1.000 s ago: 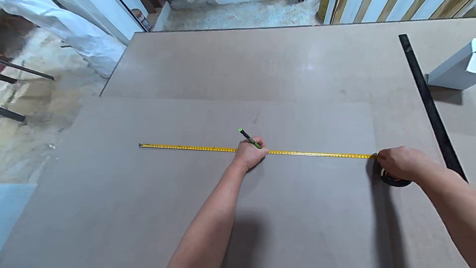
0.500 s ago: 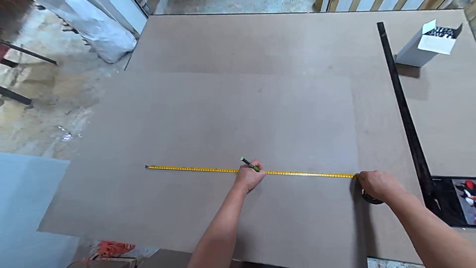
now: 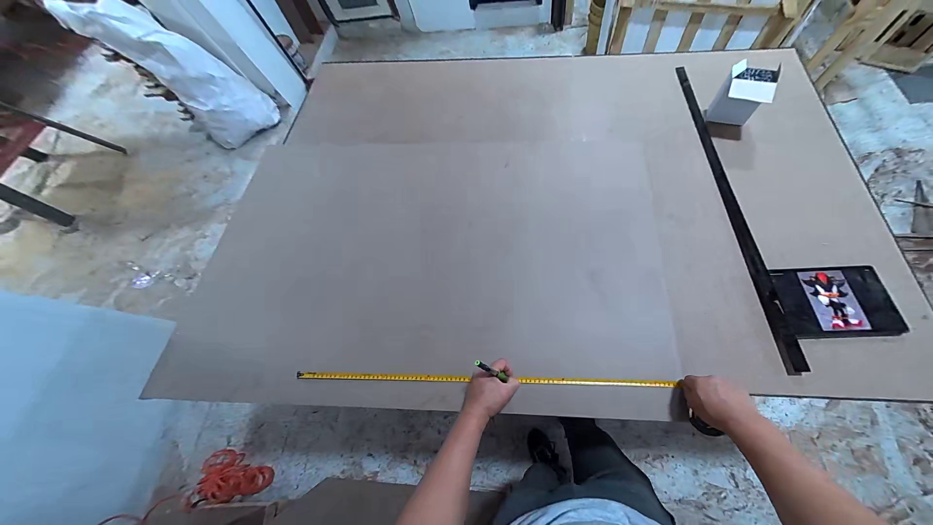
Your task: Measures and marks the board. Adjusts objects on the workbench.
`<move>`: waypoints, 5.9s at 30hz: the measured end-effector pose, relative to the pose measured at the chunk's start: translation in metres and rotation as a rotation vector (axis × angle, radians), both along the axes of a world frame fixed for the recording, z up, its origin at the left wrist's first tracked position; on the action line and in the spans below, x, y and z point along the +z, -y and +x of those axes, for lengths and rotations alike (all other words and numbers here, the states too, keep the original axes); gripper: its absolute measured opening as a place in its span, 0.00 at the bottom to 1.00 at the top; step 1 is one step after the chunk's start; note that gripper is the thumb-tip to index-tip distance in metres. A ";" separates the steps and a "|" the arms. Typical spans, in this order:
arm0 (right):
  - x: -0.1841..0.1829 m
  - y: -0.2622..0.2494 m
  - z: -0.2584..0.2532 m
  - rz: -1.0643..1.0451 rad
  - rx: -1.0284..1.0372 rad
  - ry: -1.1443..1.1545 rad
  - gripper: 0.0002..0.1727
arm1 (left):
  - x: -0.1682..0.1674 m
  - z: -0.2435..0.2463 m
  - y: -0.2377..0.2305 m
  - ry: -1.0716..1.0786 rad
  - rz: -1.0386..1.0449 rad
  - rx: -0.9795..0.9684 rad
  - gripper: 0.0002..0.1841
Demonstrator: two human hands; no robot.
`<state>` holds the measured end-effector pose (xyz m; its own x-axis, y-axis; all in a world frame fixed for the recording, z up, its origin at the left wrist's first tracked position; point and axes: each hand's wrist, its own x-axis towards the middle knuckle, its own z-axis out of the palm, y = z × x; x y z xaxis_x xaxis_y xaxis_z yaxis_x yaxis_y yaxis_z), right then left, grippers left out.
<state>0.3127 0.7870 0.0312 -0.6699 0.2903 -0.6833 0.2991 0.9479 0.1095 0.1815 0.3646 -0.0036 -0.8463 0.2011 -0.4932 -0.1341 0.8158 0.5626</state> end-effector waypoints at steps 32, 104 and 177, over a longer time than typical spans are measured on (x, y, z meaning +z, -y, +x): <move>0.039 0.025 0.139 -0.488 -0.360 -0.102 0.32 | 0.014 0.169 0.072 -0.213 0.024 -0.151 0.18; -0.023 -0.372 -0.057 -0.939 -1.549 -0.282 0.45 | 0.022 0.122 -0.303 -0.013 -0.121 -0.182 0.25; 0.019 0.034 -0.126 -1.251 -0.779 -0.953 0.21 | 0.023 0.241 0.096 -0.066 0.322 0.545 0.20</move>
